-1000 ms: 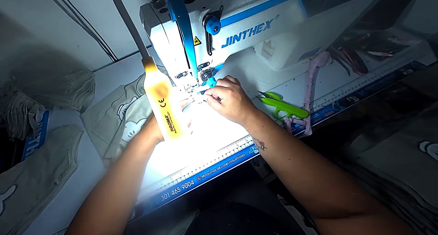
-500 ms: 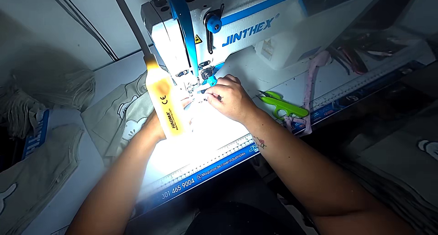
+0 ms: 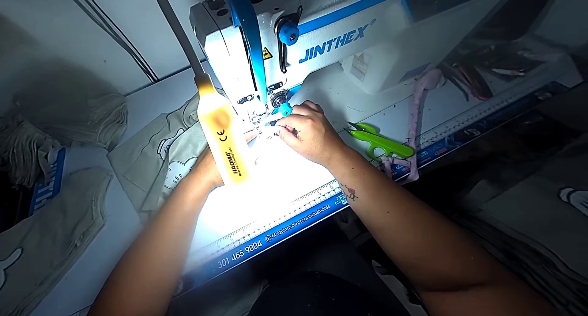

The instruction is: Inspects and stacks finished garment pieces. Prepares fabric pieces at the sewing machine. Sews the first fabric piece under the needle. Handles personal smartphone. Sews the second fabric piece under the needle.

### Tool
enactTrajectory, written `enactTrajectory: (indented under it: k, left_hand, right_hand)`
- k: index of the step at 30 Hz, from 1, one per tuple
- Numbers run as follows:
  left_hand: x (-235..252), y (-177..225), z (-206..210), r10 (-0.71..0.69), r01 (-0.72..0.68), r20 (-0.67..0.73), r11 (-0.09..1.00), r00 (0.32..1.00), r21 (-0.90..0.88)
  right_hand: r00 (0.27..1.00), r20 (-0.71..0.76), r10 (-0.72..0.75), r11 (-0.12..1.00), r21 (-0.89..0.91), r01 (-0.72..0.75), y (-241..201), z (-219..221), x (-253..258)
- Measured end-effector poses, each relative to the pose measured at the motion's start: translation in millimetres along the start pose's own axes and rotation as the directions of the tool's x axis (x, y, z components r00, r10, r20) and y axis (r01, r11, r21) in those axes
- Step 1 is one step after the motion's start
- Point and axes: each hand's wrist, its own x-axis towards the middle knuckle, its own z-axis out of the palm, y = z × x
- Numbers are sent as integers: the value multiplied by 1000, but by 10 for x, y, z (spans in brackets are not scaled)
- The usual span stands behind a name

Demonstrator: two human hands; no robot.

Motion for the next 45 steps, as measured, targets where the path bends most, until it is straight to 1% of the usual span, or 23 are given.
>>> enactTrajectory:
  k: [6, 12, 14, 16, 18, 20, 22, 25, 27, 31, 34, 35, 36, 37, 38, 39, 40, 41, 42, 43, 45]
  left_hand:
    - [2, 19, -13, -29, 29, 23, 1000, 999, 1]
    - [9, 19, -14, 5, -5, 1, 1000, 1000, -5]
    - [-28, 6, -7, -21, 21, 23, 1000, 1000, 9]
    - [-116, -61, 16, -78, 75, 50, 996, 996, 46]
    - [-171, -56, -8, -92, 90, 17, 994, 996, 63]
    - [-226, 55, -80, -101, 101, 1, 993, 995, 64]
    - [-331, 248, -141, -164, 164, -26, 986, 986, 41]
    - [-533, 577, -199, -237, 240, -114, 971, 965, 8]
    - [-646, 713, -197, -234, 243, -150, 969, 961, 39]
    - [-673, 774, -171, -191, 211, -206, 974, 960, 82]
    - [-643, 745, -180, -155, 182, -215, 977, 964, 112]
    - [-633, 750, -178, -164, 192, -226, 976, 960, 107]
    - [-630, 773, -182, -211, 233, -247, 970, 946, 62]
    - [-627, 808, -203, -305, 306, -275, 951, 912, -43]
    - [-619, 835, -235, -437, 387, -297, 897, 849, -215]
    - [-609, 823, -261, -568, 435, -298, 802, 767, -409]
    - [-606, 782, -298, -665, 429, -266, 686, 698, -588]
    - [-609, 724, -329, -731, 402, -227, 575, 643, -712]
    - [-619, 675, -354, -770, 369, -189, 486, 609, -792]
    - [-626, 646, -376, -788, 341, -163, 430, 594, -836]
    - [-635, 641, -393, -792, 316, -136, 387, 595, -866]
  right_hand:
    - [1000, -13, 0, 1000, 4, 0, -6, -10, 0]
    - [1000, -30, 8, 1000, 8, -8, 9, -14, -7]
    - [999, -37, 9, 1000, 9, -8, 21, -18, -8]
    - [999, -40, 18, 1000, 11, -17, 23, -22, -11]
    - [998, -50, 28, 1000, 13, -27, 22, -24, -9]
    - [997, -70, 30, 999, 17, -29, 33, -31, -12]
    - [996, -87, 36, 999, 21, -34, 47, -39, -23]
    - [992, -120, 35, 999, 19, -33, 57, -32, -13]
    - [991, -132, 34, 999, 18, -32, 52, -16, -11]
    - [995, -100, 29, 1000, 6, -28, 48, -2, -23]
    - [994, -106, 16, 1000, 0, -16, 41, 22, -17]
    - [994, -111, 12, 1000, -6, -13, 47, 19, -18]
    - [993, -115, 7, 1000, -7, -8, 51, 20, -21]
    - [993, -118, 2, 1000, -3, -2, 51, 24, -22]
    - [993, -119, 0, 1000, 2, 1, 52, 28, -19]
    - [992, -122, -5, 1000, 4, 6, 56, 30, -12]
    - [992, -128, -13, 1000, 3, 14, 68, 35, 0]
    - [991, -130, -19, 1000, 4, 20, 80, 41, 11]
    - [992, -125, -22, 1000, 5, 23, 89, 48, 17]
    - [992, -123, -30, 1000, 3, 30, 95, 53, 24]
    - [992, -118, -44, 999, 3, 45, 97, 56, 30]
